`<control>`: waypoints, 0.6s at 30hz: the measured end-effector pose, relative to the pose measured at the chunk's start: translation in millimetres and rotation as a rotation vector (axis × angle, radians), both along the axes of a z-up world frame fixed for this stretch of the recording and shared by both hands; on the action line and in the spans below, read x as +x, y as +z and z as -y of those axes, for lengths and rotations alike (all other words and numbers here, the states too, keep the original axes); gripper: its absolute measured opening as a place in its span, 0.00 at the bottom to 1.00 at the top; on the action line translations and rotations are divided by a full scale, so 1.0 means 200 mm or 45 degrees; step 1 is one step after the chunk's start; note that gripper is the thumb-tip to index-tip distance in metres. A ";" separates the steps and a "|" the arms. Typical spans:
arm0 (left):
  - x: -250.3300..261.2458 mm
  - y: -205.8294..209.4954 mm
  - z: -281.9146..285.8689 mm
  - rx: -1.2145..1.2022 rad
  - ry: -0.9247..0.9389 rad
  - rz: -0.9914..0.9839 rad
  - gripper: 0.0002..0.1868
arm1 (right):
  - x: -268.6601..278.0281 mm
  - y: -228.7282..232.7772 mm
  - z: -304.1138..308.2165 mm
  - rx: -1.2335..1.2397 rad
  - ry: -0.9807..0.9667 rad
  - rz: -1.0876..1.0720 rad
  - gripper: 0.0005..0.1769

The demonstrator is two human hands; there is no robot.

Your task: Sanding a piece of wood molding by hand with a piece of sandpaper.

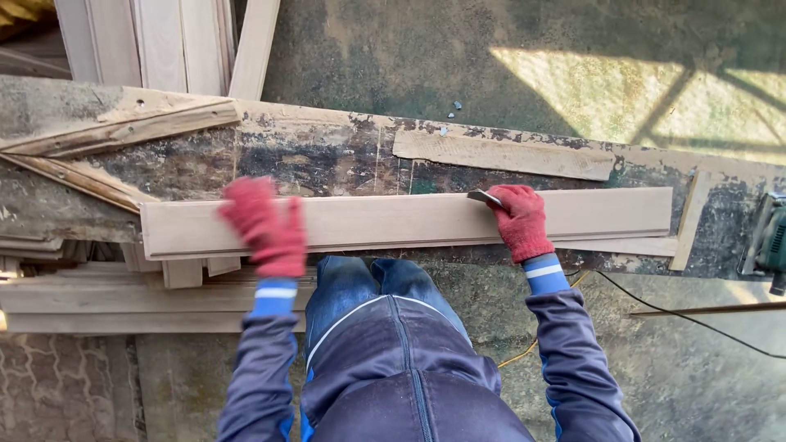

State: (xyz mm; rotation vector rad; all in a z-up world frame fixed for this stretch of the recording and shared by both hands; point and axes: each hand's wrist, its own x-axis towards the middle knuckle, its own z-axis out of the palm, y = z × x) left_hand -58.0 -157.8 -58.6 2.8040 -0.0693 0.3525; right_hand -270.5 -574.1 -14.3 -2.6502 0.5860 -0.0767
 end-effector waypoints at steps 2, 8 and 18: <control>-0.10 -0.07 0.22 0.178 -0.525 -0.155 0.38 | 0.13 0.05 -0.06 0.051 0.159 0.116 0.05; -0.06 0.23 0.33 0.377 -0.621 -0.427 0.38 | 0.19 -0.09 -0.14 -0.028 0.314 -0.027 0.12; -0.03 0.27 0.34 0.300 -0.644 -0.459 0.38 | 0.27 -0.03 -0.24 0.001 0.338 -0.183 0.12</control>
